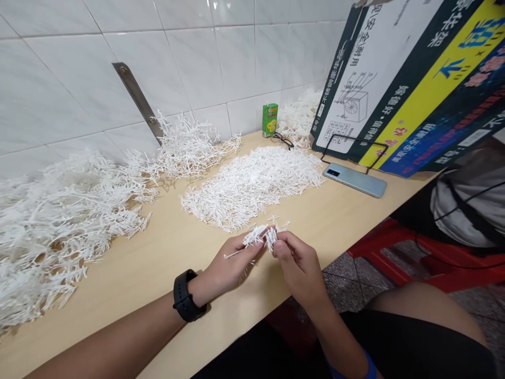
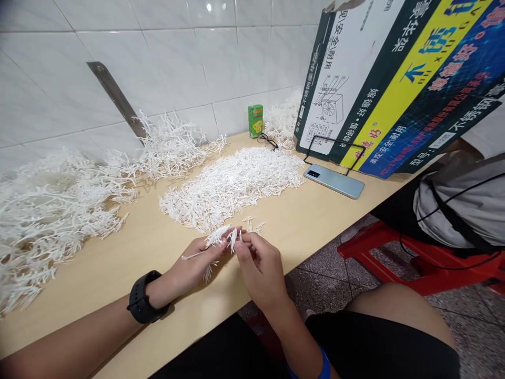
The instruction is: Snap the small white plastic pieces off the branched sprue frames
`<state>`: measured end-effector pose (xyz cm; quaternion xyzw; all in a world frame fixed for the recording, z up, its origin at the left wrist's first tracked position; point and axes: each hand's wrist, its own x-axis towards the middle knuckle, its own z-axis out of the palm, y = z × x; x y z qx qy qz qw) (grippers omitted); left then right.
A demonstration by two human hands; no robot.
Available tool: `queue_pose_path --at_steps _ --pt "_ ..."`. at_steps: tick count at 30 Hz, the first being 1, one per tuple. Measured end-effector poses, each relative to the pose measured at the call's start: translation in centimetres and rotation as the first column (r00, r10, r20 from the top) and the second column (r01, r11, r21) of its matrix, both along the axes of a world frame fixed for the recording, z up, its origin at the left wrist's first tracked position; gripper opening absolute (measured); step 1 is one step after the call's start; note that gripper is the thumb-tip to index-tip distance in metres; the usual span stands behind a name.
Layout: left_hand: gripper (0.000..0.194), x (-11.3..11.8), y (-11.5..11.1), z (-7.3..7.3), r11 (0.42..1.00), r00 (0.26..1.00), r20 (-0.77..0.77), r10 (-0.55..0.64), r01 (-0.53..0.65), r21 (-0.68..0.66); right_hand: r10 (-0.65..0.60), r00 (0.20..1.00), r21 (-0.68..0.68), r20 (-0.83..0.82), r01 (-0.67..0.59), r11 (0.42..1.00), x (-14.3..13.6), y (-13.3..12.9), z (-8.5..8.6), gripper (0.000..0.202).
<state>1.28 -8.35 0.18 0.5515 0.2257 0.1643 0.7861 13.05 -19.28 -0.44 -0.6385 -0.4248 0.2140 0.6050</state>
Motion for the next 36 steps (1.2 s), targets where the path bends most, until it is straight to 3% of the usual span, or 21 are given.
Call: queue_pose_path --at_steps 5,10,13,17,19,23,26,32,36 --pt "0.04 -0.1 -0.1 -0.4 0.992 0.999 0.001 -0.039 0.039 0.124 0.0 1.0 -0.056 0.005 0.0 0.998 0.1 0.0 -0.1 0.024" --pt "0.04 0.1 -0.1 0.3 0.995 0.999 -0.015 0.035 -0.033 0.091 0.099 0.988 -0.091 0.116 -0.088 0.992 0.2 0.0 -0.4 0.025" --pt "0.027 0.3 0.4 0.9 0.986 0.986 -0.018 0.167 -0.167 0.017 0.169 0.964 -0.094 0.203 -0.153 0.984 0.1 -0.1 -0.2 0.025" --pt "0.036 0.5 1.0 1.0 0.939 0.946 0.01 0.324 -0.32 -0.128 0.168 0.947 -0.09 0.274 -0.149 0.985 0.1 0.0 -0.2 0.026" --pt "0.028 0.6 0.9 1.0 0.948 0.955 0.004 0.296 -0.293 -0.121 0.099 0.972 -0.091 0.214 -0.081 0.993 0.3 0.1 -0.4 0.03" --pt "0.036 0.6 0.2 0.9 0.982 0.982 0.002 0.187 -0.187 -0.011 -0.046 0.998 -0.112 0.031 0.05 0.993 0.5 0.3 -0.7 0.041" --pt "0.035 0.5 0.0 0.7 0.987 0.988 0.02 0.154 -0.155 0.046 -0.101 0.995 -0.102 -0.012 0.099 0.99 0.4 0.3 -0.8 0.043" --pt "0.028 0.0 0.0 0.1 0.972 1.0 0.004 0.028 -0.028 0.234 0.034 0.998 -0.037 -0.045 -0.036 0.999 0.6 0.3 -0.5 0.033" --pt "0.03 0.1 -0.3 0.5 0.992 0.997 0.066 0.041 -0.049 0.119 0.156 0.977 -0.038 0.143 -0.152 0.988 0.6 0.2 -0.2 0.035"
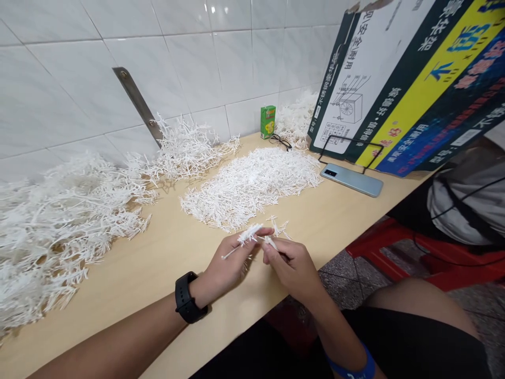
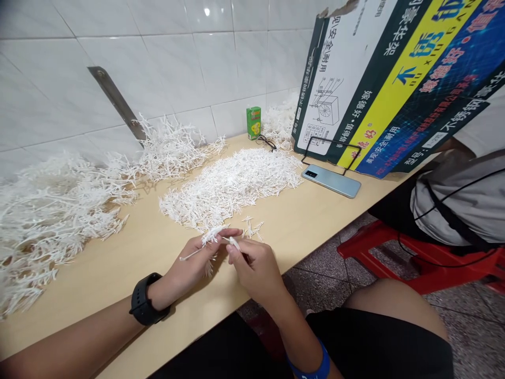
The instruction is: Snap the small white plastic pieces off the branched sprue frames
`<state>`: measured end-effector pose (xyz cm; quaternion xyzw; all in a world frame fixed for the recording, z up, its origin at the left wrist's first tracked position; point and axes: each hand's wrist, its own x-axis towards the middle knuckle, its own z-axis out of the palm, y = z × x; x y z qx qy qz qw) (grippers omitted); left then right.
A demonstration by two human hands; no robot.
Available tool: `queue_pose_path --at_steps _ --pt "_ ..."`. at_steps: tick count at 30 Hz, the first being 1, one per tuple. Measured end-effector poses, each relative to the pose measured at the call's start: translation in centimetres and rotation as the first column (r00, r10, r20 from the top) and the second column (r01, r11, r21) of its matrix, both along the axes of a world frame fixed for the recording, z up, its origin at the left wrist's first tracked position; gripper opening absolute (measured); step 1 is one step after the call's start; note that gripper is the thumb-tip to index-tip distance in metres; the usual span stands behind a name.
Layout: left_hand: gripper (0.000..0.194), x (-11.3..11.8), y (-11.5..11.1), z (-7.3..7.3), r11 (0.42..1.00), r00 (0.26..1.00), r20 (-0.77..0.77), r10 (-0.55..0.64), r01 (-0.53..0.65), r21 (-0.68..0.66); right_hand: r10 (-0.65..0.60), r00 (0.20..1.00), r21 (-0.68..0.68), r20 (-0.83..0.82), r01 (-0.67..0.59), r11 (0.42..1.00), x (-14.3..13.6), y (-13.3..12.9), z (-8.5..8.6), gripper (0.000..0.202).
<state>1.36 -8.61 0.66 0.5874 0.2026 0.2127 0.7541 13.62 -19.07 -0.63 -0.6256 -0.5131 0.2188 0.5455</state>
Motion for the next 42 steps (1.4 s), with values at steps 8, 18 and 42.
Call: queue_pose_path --at_steps 8,18,42 --pt "0.039 0.2 1.4 0.2 0.963 0.982 -0.034 0.187 -0.19 -0.191 0.031 0.989 0.017 0.141 -0.034 0.999 -0.1 -0.3 -0.3 0.036" --pt "0.032 0.3 0.3 -0.1 0.997 0.996 -0.032 0.077 -0.078 -0.016 -0.315 0.928 -0.095 -0.2 0.301 0.949 -0.2 0.9 -0.9 0.025" --pt "0.033 -0.1 1.6 0.4 0.989 0.994 -0.068 0.089 -0.096 -0.11 -0.038 0.999 0.073 0.006 0.037 0.997 -0.1 -0.6 -0.1 0.035"
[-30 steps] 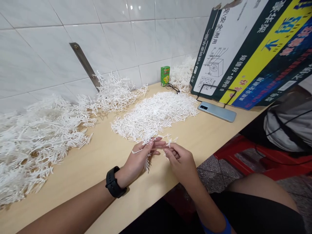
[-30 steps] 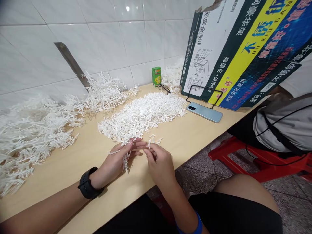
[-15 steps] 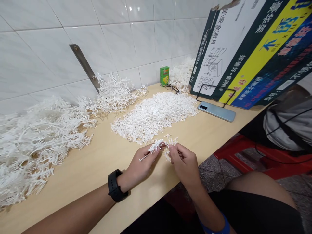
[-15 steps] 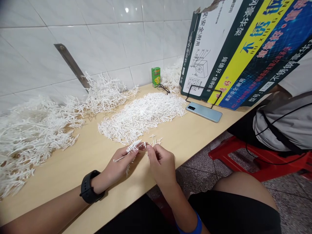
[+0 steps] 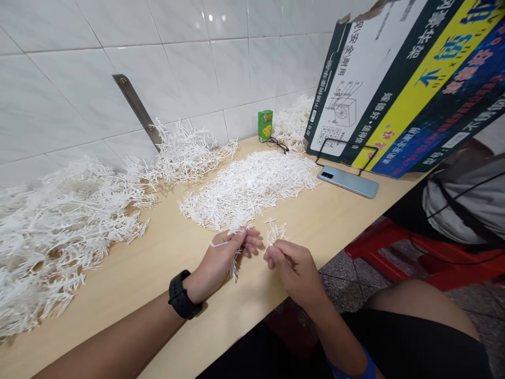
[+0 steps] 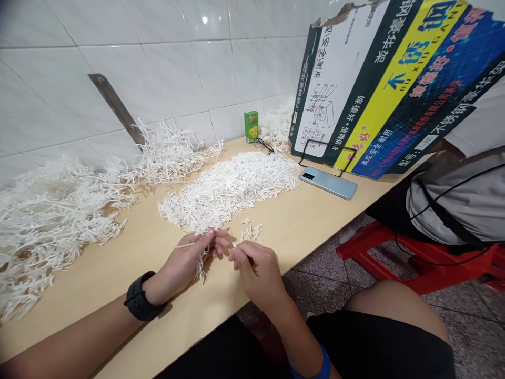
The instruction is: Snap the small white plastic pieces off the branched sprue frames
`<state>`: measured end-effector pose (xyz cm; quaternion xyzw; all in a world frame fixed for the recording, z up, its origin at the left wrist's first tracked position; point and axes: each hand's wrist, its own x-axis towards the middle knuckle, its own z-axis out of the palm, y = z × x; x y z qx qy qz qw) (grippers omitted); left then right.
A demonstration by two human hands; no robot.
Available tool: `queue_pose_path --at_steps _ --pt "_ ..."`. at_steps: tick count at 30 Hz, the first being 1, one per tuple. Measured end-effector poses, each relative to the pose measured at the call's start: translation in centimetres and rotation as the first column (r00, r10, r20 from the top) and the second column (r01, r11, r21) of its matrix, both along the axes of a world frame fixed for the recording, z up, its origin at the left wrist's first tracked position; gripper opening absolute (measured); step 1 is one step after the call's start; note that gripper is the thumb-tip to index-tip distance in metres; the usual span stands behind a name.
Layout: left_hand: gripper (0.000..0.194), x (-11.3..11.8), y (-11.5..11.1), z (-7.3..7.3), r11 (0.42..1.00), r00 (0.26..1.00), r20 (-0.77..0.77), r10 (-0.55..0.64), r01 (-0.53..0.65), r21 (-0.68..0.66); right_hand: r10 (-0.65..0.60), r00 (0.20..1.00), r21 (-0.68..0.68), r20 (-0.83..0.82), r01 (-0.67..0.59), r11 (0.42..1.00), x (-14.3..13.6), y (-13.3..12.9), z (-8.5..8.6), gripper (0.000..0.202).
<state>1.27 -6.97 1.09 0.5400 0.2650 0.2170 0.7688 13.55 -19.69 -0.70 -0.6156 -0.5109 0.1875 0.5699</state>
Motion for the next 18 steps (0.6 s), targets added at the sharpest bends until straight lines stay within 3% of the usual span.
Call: queue_pose_path --at_steps 5,11,14,16,18 --pt "0.043 -0.1 -1.0 0.3 0.99 0.998 -0.05 -0.038 0.044 0.134 -0.178 0.978 -0.047 -0.106 0.174 0.984 0.3 0.7 -1.4 0.032" --pt "0.041 -0.2 -1.0 0.4 0.94 0.989 -0.108 -0.103 0.133 0.313 -0.224 0.957 -0.026 -0.183 0.223 0.974 0.3 1.2 -1.6 0.06" --pt "0.039 -0.2 -1.1 0.5 0.916 0.983 -0.146 -0.116 0.162 0.367 -0.272 0.937 -0.026 -0.218 0.274 0.962 0.1 1.0 -0.7 0.036" --pt "0.035 -0.3 -1.3 0.5 0.88 0.976 -0.187 -0.109 0.182 0.438 -0.203 0.952 -0.032 -0.23 0.202 0.979 0.0 0.7 -0.1 0.022" --pt "0.032 -0.3 -1.4 0.5 0.809 0.971 -0.219 -0.096 0.204 0.551 -0.07 0.975 -0.03 -0.211 0.065 0.997 0.0 0.5 0.1 0.031"
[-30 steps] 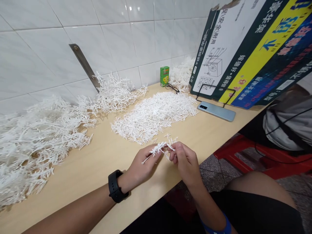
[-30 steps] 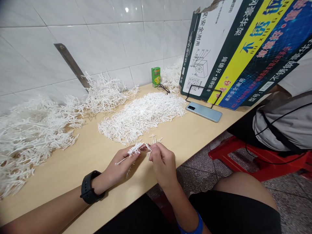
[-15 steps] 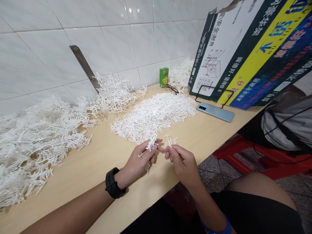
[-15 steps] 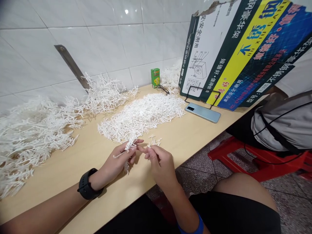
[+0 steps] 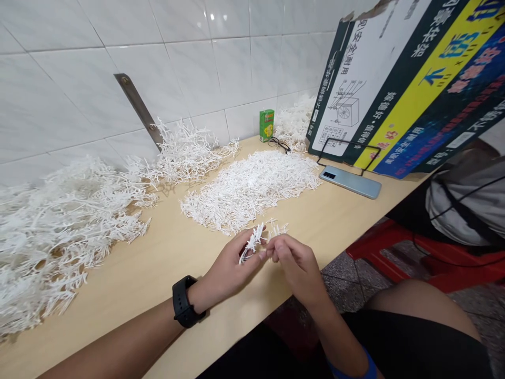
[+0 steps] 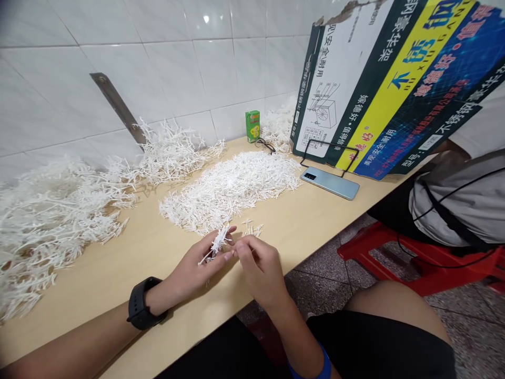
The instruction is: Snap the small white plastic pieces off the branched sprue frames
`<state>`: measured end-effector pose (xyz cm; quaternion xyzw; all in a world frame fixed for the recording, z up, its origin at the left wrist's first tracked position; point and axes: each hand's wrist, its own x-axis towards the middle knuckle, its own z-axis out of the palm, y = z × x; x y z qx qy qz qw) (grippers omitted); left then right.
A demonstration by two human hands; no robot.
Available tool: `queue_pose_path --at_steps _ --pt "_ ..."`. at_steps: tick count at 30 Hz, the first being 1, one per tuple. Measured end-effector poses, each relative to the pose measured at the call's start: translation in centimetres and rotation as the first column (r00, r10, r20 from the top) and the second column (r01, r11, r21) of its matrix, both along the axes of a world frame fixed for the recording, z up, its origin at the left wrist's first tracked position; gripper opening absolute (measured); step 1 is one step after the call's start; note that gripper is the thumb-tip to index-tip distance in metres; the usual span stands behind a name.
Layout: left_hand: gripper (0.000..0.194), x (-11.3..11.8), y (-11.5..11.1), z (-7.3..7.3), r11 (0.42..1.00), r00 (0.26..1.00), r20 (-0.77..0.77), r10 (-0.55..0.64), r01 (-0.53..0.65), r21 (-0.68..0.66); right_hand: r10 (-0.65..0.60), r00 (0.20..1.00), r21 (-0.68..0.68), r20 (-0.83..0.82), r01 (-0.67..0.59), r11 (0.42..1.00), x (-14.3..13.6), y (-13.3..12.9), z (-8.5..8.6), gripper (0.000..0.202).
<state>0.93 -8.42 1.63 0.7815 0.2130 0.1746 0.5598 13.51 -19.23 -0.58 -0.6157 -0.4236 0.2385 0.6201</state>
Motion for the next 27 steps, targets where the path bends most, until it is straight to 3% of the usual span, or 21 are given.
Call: queue_pose_path --at_steps 2,5,9,12,15,17,20,22,23,27 --pt "0.037 -0.1 -0.2 0.0 0.988 0.999 0.001 -0.037 0.036 0.151 0.093 0.995 -0.002 0.03 -0.093 0.996 0.1 -0.1 0.0 0.036" --pt "0.06 -0.4 -0.4 -0.2 0.939 0.994 0.003 -0.106 0.099 0.33 0.114 0.992 -0.026 0.051 -0.113 0.993 0.2 -0.1 -0.3 0.032" --pt "0.085 -0.8 -0.3 0.0 0.883 0.987 -0.02 -0.162 0.154 0.443 0.168 0.972 -0.06 0.167 -0.16 0.985 0.2 0.0 -0.2 0.017" --pt "0.095 -0.9 0.3 0.1 0.929 0.972 0.008 -0.235 0.222 0.296 0.194 0.969 -0.012 0.153 -0.195 0.981 0.4 -0.1 0.0 0.02" --pt "0.094 -0.8 1.0 0.0 0.964 0.957 0.161 -0.242 0.256 -0.072 0.231 0.972 0.066 0.043 -0.233 0.97 0.7 -0.2 0.2 0.024" --pt "0.082 -0.7 1.4 -0.1 0.888 0.942 0.271 -0.201 0.291 -0.356 0.266 0.964 0.098 0.017 -0.266 0.959 0.8 -0.3 0.2 0.026" --pt "0.092 -0.4 1.9 0.0 0.671 0.923 0.348 -0.161 0.362 -0.647 0.323 0.946 0.123 0.039 -0.325 0.938 0.8 -0.4 0.2 0.028" --pt "0.103 -0.3 2.1 0.4 0.589 0.926 0.354 -0.132 0.361 -0.723 0.353 0.934 0.136 0.053 -0.357 0.924 0.8 -0.4 0.3 0.031" --pt "0.101 -0.3 2.2 0.5 0.587 0.931 0.343 -0.127 0.349 -0.731 0.361 0.931 0.138 0.054 -0.365 0.921 0.8 -0.5 0.3 0.032" --pt "0.074 -0.5 2.0 0.5 0.713 0.933 0.243 -0.267 0.36 -0.601 0.351 0.934 0.118 0.066 -0.356 0.927 0.8 -0.5 0.2 0.033"
